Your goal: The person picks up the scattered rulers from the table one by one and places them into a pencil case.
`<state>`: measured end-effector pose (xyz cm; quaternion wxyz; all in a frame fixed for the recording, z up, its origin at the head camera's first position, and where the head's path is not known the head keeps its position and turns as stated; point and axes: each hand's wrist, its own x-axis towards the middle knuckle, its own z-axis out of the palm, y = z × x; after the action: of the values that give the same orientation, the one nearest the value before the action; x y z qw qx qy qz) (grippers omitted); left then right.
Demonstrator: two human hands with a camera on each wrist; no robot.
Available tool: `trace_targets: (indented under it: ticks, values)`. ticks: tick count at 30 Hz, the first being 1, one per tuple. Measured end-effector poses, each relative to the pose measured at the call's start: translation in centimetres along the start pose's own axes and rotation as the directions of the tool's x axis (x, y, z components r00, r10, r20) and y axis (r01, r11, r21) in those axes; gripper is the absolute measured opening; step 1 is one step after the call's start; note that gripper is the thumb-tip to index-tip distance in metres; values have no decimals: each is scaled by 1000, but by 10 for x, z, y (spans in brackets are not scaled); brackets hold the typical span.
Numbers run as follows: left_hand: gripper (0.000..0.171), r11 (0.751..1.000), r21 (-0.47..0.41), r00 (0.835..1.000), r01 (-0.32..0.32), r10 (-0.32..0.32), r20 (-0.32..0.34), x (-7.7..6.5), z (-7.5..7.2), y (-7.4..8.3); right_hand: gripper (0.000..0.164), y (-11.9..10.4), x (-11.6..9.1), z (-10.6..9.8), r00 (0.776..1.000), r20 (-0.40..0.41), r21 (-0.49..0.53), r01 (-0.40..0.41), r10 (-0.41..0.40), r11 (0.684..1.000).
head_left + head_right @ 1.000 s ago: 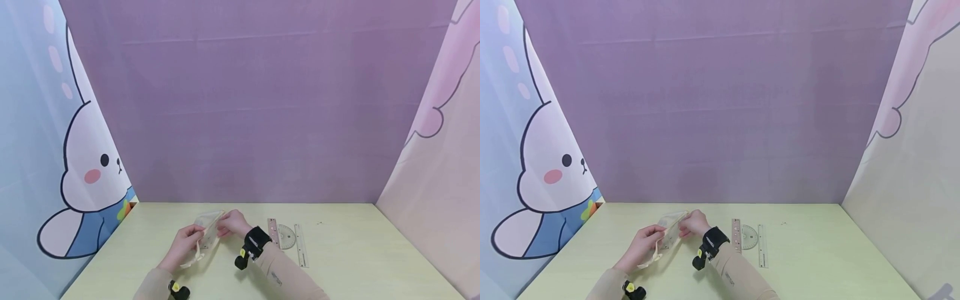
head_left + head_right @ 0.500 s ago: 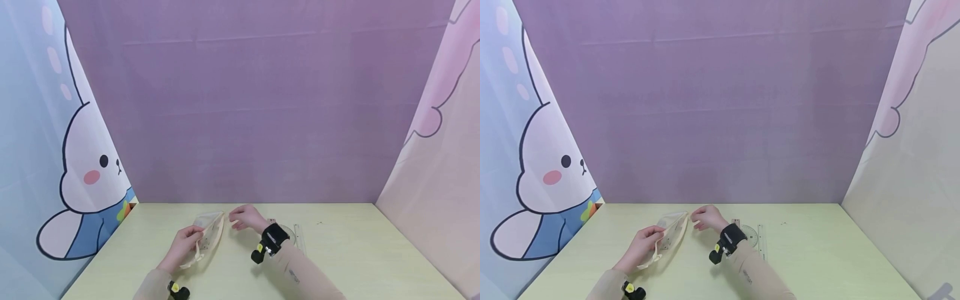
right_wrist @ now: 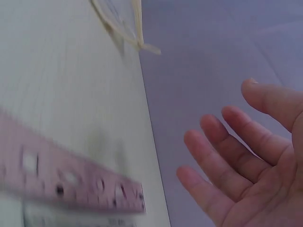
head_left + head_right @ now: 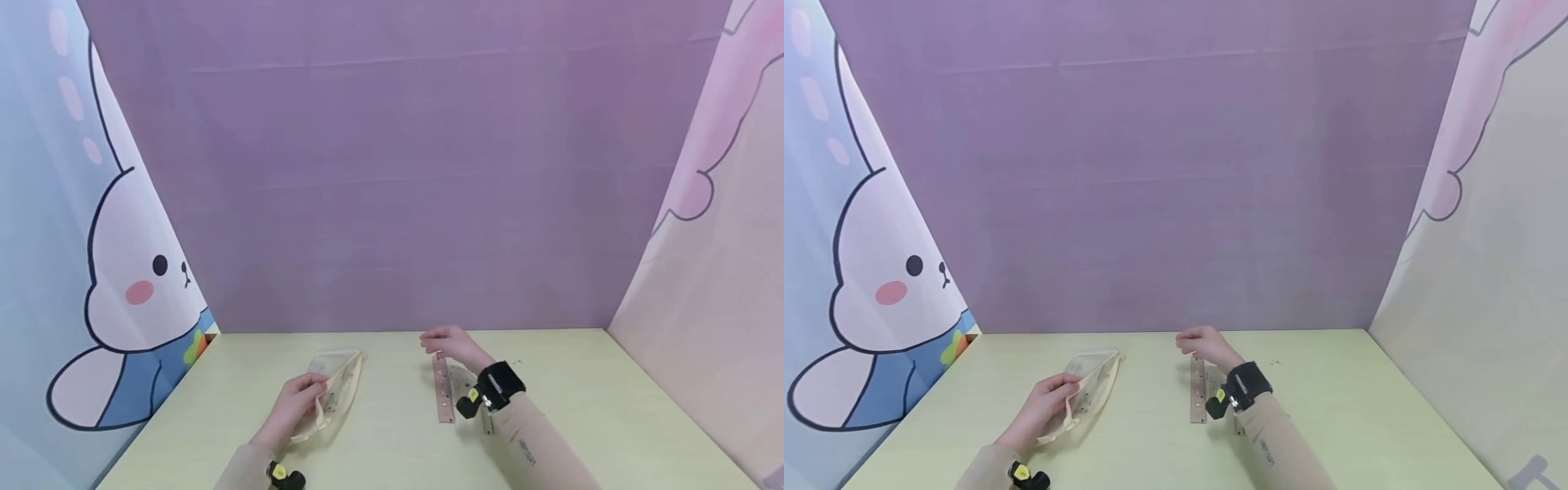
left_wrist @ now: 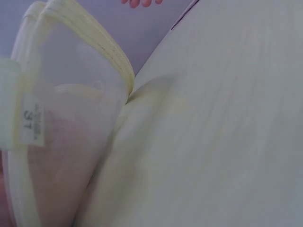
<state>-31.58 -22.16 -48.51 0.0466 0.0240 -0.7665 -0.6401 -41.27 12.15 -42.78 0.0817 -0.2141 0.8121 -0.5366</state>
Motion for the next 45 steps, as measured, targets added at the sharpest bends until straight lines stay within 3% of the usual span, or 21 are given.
trace_targets:
  ticks: [6, 14, 19, 31, 40, 45]
  values:
    - [24, 1000, -18, 1000, 19, -19, 11, 0, -1, -5, 34, 16, -11, -13, 998, -68, -144, -4, -6, 990]
    - [24, 1000, -20, 1000, 13, -12, 26, 1, -1, -7, 42, 28, -20, -15, 997, -36, -127, -73, 69, 989]
    - [23, 1000, -19, 999, 3, -2, 33, 3, 2, -5, 47, 39, -22, -13, 999, -13, -206, -52, 51, 977]
    - [23, 1000, 8, 999, 1, -1, 35, 0, -1, -4, 101, 53, -23, -3, 998, 40, -298, -37, 51, 954]
    - [23, 1000, 4, 999, 0, 0, 50, 0, -2, -7, 111, 52, -30, 4, 993, 43, -242, -93, 107, 966]
    - [24, 1000, 3, 999, -1, 0, 51, 1, -1, -6, 108, 48, -30, 3, 997, 38, -378, -47, 66, 925]
